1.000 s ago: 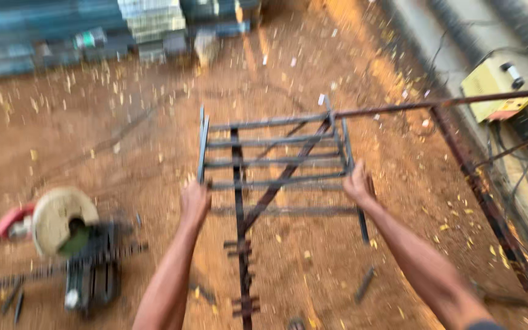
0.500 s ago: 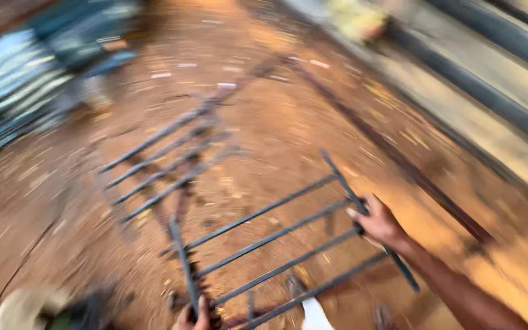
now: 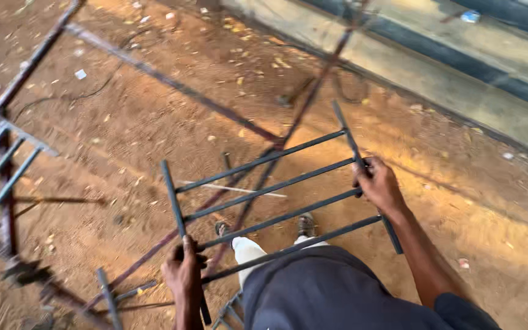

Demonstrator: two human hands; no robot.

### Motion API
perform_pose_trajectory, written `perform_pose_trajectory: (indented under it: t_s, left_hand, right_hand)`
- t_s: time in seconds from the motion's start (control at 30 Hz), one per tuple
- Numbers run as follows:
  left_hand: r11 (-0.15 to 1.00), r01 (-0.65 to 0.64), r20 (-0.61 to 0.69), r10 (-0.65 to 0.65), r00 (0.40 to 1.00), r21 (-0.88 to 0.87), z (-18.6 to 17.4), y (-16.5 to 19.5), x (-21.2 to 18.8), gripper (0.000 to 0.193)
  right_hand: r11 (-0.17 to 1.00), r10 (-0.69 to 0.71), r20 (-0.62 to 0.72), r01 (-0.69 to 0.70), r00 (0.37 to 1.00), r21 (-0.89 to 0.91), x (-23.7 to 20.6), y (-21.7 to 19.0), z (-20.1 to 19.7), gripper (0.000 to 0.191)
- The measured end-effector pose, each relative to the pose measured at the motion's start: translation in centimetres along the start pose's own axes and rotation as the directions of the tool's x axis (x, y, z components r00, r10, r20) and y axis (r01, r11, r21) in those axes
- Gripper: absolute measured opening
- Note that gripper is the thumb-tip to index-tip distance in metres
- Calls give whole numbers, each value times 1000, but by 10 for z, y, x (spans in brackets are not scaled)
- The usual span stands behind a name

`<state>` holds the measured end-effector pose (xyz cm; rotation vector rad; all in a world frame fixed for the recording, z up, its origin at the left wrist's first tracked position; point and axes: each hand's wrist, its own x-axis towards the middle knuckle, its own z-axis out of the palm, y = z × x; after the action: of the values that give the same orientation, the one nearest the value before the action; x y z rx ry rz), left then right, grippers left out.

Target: The person measures sections of a metal rack using a tape measure and then welds the joints together with a welding electrode holder.

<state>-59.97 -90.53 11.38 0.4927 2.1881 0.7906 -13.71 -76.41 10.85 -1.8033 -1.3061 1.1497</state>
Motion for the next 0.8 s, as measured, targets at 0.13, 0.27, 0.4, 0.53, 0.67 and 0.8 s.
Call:
perform_pose_trajectory:
  t_s: [0.13,0.27,0.4,0.53,0.67,0.8]
  left_hand:
    - [988,-105,107,117,987,-113,86,63,-51,54]
    - [990,-121,145,110,983,71,151,98,-60,61]
    - [959,-157,145,126,981,235,207,134,-47,72]
    - [957,-211,126,189,974,199,269,175,-25,59]
    - [919,-313,69,306,950,239,347,223,4,61]
    - [920,-331,104,316,943,210,429,287,39,64]
  right_hand:
    - [982,65,-153,-90,986,-164,15,35,-104,25]
    - [967,-242,-259,253,935,10,39,79,-164,26]
    - [969,-241,-336,244,911,-32,67,117,-197,23]
    - [981,-166,-393,190,904,23,117,122,-218,23]
    - [987,-158,-308,154,938,-40,191,94,-257,26]
    - [990,-34,-263,-4,964,-143,293,58,-301,27]
